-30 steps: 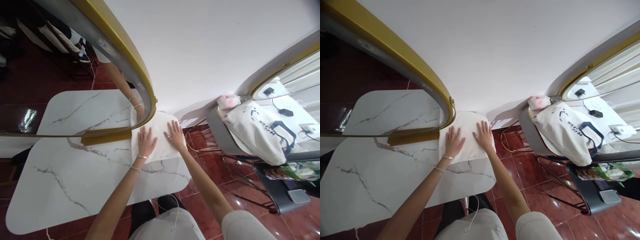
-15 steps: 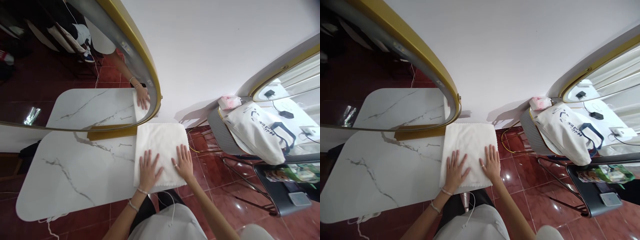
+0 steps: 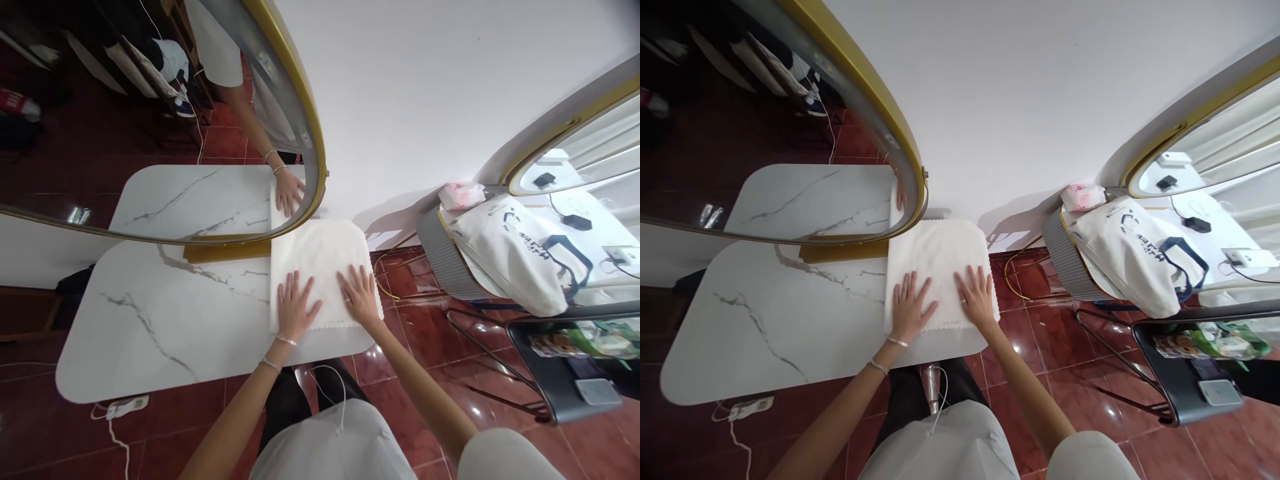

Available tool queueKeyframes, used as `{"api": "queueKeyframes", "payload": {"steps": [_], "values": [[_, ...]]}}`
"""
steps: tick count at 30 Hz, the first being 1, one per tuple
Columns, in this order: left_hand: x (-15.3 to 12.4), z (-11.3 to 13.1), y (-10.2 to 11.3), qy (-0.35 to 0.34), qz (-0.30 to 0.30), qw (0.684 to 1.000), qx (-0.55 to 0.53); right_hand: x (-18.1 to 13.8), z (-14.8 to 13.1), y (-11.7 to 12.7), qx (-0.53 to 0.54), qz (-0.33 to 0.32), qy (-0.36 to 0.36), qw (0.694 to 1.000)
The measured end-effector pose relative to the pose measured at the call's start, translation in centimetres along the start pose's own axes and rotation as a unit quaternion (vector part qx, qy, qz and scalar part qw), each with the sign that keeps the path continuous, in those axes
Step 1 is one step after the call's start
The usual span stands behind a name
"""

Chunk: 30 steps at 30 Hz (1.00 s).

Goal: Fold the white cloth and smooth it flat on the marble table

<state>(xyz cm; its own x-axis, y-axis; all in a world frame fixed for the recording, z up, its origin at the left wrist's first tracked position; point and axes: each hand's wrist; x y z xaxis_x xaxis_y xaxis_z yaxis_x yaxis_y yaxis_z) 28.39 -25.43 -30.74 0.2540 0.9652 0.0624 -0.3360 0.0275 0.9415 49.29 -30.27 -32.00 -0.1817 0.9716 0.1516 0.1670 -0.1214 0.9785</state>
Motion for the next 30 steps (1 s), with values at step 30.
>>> {"api": "queueKeyframes", "payload": {"steps": [30], "values": [[7.1, -2.2, -0.2, 0.102, 0.057, 0.993, -0.012, -4.3, -7.7, 0.5, 0.040, -0.012, 0.092, 0.995]]}}
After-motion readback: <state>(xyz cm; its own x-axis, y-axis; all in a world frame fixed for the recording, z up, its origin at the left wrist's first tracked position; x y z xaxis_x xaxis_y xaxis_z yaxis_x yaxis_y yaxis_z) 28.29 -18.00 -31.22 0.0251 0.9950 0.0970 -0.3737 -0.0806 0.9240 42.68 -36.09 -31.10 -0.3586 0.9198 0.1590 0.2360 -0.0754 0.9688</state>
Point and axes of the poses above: each hand's wrist, its own x-axis towards the middle knuckle, its own y-axis out of the back of the hand, z = x × y, and after that the axes turned 14 degrees about y, right-handed
